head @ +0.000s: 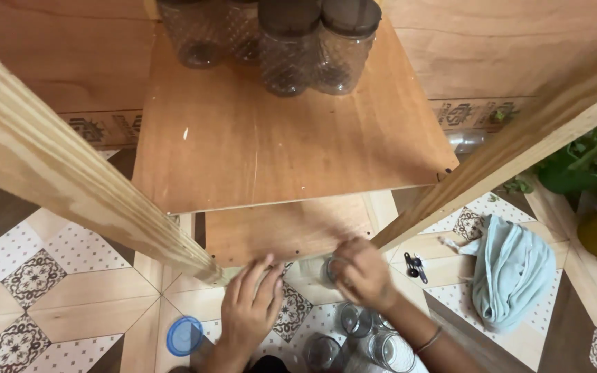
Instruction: The person picks up small glass jars and lids from the floor, wipes each jar with a cloth, screws on the lid, and places the sealed jar on a wooden shelf. The process repeats for several jars, building a row of stored containers on the shelf.
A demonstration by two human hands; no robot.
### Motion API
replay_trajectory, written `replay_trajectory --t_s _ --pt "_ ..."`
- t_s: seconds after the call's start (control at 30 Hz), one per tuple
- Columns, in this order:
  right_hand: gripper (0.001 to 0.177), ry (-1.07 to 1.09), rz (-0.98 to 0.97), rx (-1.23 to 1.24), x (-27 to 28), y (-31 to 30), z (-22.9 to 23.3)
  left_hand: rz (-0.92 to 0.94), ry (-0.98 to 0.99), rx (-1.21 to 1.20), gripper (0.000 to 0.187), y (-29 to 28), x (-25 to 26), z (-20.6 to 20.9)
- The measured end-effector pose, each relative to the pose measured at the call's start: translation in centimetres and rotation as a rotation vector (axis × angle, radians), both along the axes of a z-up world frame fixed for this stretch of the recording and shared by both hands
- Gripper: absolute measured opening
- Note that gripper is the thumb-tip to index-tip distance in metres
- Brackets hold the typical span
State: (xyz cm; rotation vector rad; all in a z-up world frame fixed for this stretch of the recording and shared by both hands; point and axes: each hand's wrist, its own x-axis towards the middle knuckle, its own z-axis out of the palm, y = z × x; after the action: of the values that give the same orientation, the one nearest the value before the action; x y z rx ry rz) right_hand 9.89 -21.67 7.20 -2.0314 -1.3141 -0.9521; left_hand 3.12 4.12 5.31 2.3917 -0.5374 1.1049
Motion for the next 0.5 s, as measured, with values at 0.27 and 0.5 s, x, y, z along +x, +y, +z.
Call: replay_trajectory --t_s 0.27,0.5 --pt "0.044 0.585 -0.6 -0.651 -1.4 -1.1 -16.7 0.021 0.779 0.214 0.053 2.3 0.2 -25.8" --pt "0.015 0.63 -0.578 -0.48 -2.4 -1.6 -19.2 0.178 0.77 0.58 0.059 3.8 0.1 -31.7"
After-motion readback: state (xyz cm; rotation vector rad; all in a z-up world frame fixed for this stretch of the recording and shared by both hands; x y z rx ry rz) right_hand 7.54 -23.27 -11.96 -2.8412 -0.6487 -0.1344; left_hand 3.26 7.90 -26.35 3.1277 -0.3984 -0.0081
